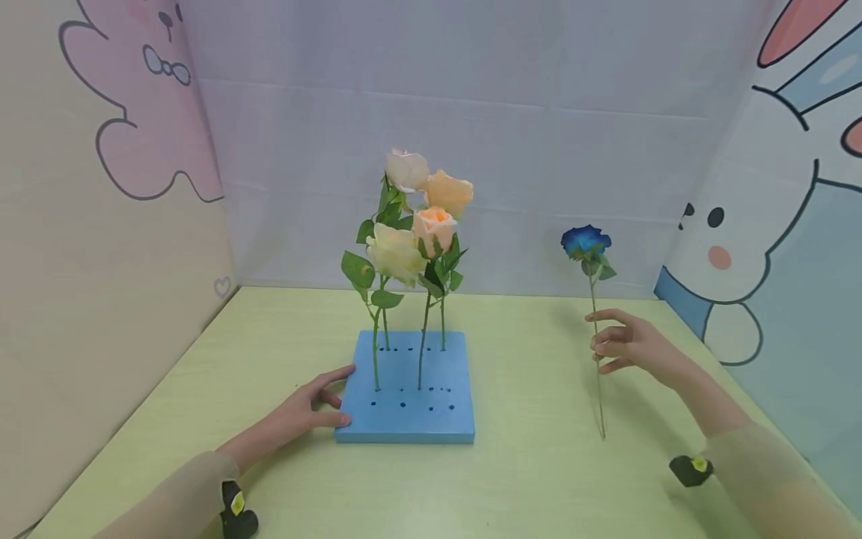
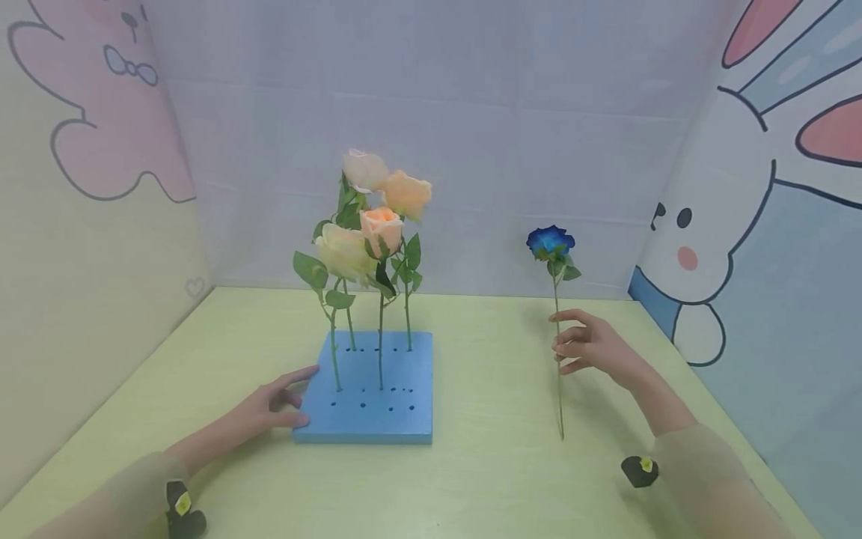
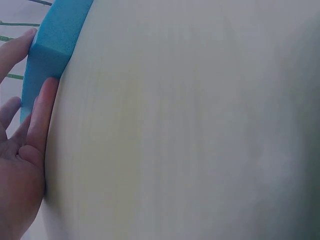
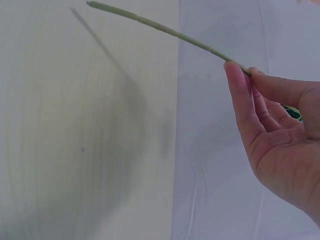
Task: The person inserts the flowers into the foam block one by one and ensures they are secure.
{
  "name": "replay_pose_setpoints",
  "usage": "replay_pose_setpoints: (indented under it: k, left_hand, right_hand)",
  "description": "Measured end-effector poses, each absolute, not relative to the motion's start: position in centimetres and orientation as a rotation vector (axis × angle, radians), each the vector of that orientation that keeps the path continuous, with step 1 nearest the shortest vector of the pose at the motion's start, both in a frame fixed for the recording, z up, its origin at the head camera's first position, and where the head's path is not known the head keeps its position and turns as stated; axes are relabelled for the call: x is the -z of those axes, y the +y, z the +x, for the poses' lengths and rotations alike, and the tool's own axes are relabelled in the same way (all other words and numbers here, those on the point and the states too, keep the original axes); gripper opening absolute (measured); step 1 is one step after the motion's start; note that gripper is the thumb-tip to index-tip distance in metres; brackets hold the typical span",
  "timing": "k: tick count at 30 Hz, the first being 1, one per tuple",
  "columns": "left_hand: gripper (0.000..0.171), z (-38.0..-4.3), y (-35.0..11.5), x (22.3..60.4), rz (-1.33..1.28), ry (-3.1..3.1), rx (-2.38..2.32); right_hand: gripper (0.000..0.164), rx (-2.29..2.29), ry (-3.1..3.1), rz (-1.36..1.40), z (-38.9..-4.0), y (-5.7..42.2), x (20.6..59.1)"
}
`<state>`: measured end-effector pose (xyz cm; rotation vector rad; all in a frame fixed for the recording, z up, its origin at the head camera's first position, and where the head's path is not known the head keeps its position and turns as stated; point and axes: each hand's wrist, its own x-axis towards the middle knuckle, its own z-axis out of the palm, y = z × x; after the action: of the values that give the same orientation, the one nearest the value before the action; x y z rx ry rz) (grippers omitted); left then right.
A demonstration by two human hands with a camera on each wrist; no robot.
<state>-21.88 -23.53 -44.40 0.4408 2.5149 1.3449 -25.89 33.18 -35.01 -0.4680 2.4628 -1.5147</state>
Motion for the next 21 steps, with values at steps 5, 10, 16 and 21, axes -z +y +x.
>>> replay_pose_setpoints:
  k: [5,10,16,21]
  left_hand:
    - [0.084,-21.7,-23.6,44.3,0.439,2.519,-1.341]
    - [0.084,-21.7,-23.4,44.3,0.43,2.514,-1.35]
    - [0.084,-21.8,-23.3,44.4,0.433,2.511,-1.354]
    - [0.084,-21.8,-23.4,44.4,0.433,2.512,-1.359]
  right_hand:
    - [0.043,1.566,2.467,-0.592,-25.9,30.5,34.3]
    - [0.046,1.627,2.479,-0.731,-25.4,27.5,33.6]
    - [0.047,1.73,2.47,-0.879,-25.2,23.8,33.0]
    - [0.048,1.793,2.476,-0.926,-25.2,21.0,32.6]
